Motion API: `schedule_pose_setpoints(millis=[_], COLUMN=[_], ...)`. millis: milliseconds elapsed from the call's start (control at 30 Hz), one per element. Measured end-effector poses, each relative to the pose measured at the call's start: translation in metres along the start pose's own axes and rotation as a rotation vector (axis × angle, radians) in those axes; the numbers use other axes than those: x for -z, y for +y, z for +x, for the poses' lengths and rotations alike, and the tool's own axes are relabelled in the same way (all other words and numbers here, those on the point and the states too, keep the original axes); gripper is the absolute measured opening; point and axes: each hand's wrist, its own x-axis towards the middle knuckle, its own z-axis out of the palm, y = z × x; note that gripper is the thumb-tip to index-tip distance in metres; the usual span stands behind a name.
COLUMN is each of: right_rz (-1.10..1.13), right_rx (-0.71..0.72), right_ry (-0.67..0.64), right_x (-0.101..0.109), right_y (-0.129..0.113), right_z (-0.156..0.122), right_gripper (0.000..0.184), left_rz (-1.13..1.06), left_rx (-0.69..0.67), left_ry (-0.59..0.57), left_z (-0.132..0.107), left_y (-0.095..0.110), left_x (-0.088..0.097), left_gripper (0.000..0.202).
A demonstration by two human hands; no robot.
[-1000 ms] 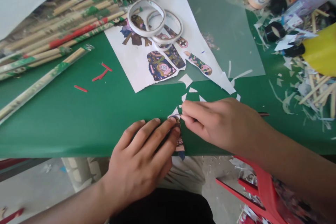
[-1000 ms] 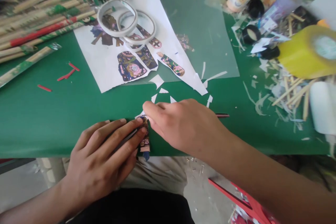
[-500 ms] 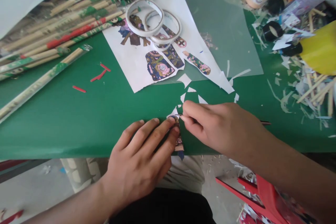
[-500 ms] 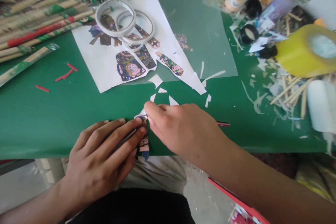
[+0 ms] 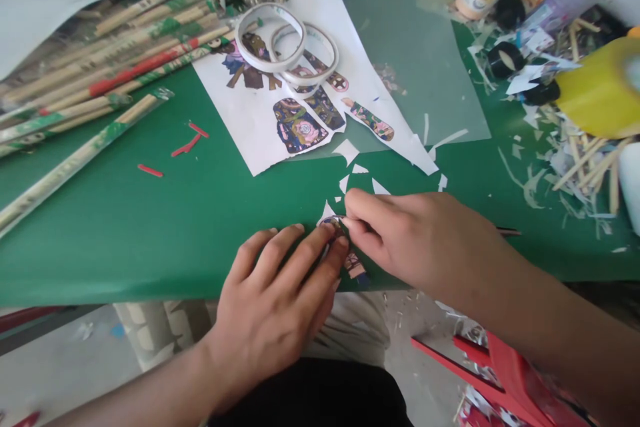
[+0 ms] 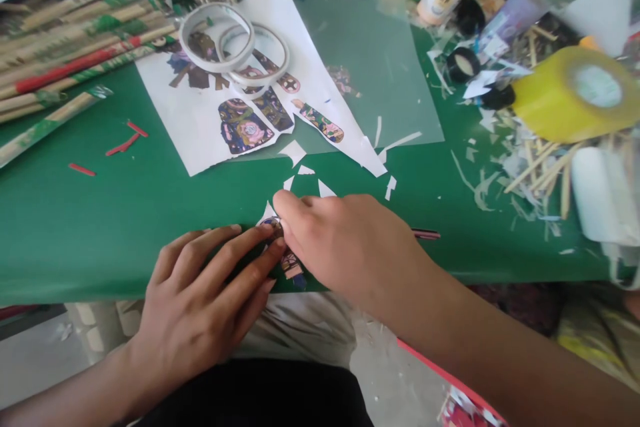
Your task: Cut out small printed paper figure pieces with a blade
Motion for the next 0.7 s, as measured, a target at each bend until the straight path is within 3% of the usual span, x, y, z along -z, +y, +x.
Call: schedule_pose_setpoints(millis=[200,700], right_rz=[-0.001,0.036], right_rx=[0.054,-0.207], right_ry=[0.054,-0.01], right_x=[-0.006,-0.004], right_y=[0.004,-0.021], right_z=[-0.002,-0.011], right_gripper=[0.021,0.015], left_rz=[0.016,0.039], left_rx=[-0.005,-0.01], left_ry=[-0.01,-0.004], left_z=[-0.002,0.001], left_y=[-0.001,-0.002], left_x=[0.0,0.001], left_gripper=[0.033,0.035])
